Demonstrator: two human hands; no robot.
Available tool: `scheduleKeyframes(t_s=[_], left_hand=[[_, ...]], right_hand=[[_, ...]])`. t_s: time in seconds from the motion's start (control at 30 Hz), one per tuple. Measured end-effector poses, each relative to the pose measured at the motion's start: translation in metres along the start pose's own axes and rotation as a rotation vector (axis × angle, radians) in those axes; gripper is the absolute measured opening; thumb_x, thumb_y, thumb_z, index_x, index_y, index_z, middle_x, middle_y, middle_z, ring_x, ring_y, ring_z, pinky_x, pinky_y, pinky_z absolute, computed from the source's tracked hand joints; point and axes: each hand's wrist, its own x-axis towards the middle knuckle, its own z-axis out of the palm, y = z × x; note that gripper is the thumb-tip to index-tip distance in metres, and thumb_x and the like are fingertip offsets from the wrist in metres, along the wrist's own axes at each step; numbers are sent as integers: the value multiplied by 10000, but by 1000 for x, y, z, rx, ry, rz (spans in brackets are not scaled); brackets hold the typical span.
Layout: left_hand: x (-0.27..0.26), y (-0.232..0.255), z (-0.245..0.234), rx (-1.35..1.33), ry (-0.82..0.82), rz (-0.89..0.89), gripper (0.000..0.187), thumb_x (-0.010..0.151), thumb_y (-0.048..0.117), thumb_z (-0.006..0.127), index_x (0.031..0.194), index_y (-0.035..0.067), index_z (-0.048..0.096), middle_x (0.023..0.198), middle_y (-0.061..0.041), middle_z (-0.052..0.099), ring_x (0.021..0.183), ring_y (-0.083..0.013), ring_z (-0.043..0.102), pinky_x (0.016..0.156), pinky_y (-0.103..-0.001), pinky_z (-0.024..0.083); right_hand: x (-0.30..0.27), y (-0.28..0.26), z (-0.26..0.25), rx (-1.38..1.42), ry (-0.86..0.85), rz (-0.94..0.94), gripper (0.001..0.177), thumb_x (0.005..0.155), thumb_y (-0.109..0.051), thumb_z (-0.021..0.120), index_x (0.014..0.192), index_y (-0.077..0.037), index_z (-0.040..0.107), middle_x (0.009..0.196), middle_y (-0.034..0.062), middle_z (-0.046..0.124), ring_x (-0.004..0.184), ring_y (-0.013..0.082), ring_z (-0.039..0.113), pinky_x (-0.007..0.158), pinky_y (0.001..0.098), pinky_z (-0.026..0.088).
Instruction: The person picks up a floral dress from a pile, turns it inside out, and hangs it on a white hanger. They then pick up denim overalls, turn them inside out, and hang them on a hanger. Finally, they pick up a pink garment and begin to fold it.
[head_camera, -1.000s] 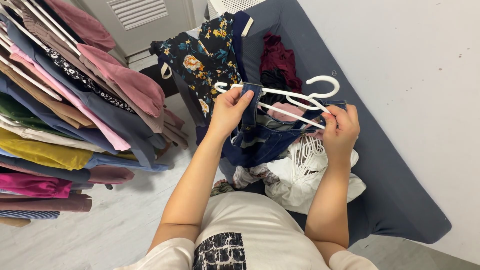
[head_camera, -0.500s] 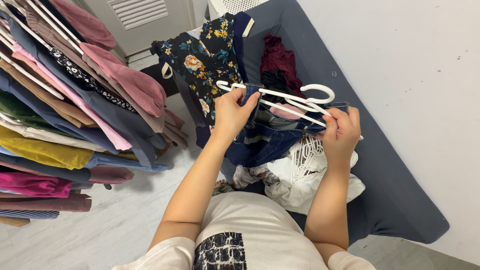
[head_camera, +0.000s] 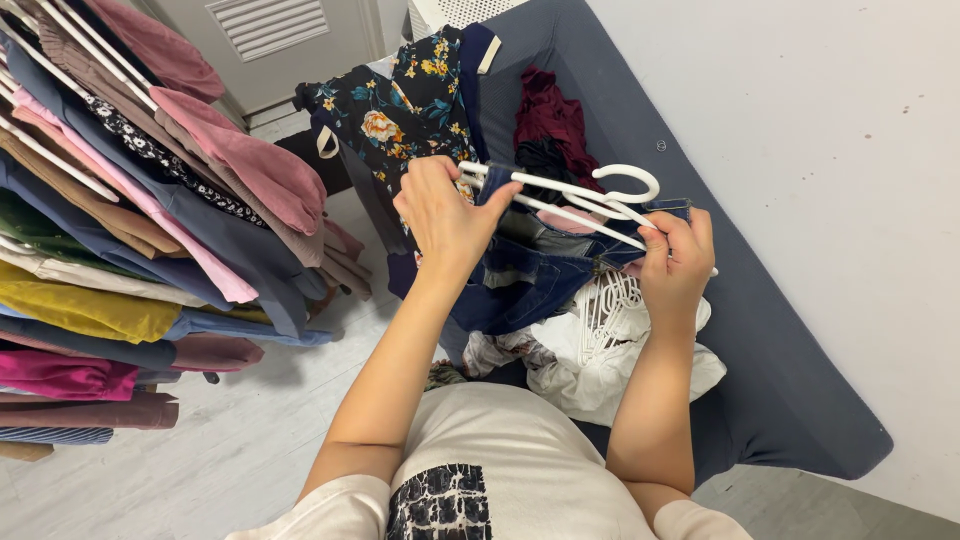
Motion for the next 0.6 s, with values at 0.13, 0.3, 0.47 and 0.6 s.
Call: scheduleKeyframes(t_s=[0.13, 0.3, 0.47, 0.6], left_hand=[[7, 7, -18, -331, -126, 467, 343, 823, 259, 803, 1100, 96, 683, 1050, -51, 644, 1037, -262, 575, 892, -421, 406], [15, 8, -18, -367, -390, 584, 191, 879, 153, 732, 1068, 148, 758, 867, 4, 651, 848, -233, 611, 757, -385, 494], [21, -10, -32, -362, -375, 575, 120, 894, 178, 760, 1002, 125, 757, 808, -25, 616, 790, -248, 598, 701, -394, 487], [25, -18, -38, -328, -344, 518, 131, 895, 168, 778, 1021, 132, 771, 783, -18, 608, 776, -242, 593, 690, -387, 480]], right_hand=[[-2, 4, 0, 12, -30, 12, 67, 1011, -2, 653, 1006, 45, 700, 1117, 73, 552, 802, 129, 661, 582, 259, 568], [-5, 26, -12, 123, -72, -4, 85, 1012, 14, 660, 1085, 33, 699, 1119, 62, 590, 903, 136, 660, 714, 260, 569], [1, 61, -42, 423, 95, 214, 209, 1075, 45, 594, 1260, 35, 689, 1111, 117, 711, 970, 134, 684, 916, 258, 565], [2, 77, -57, 611, 112, 297, 287, 1040, 52, 565, 1324, 12, 548, 1062, 132, 719, 828, 127, 672, 771, 252, 564]])
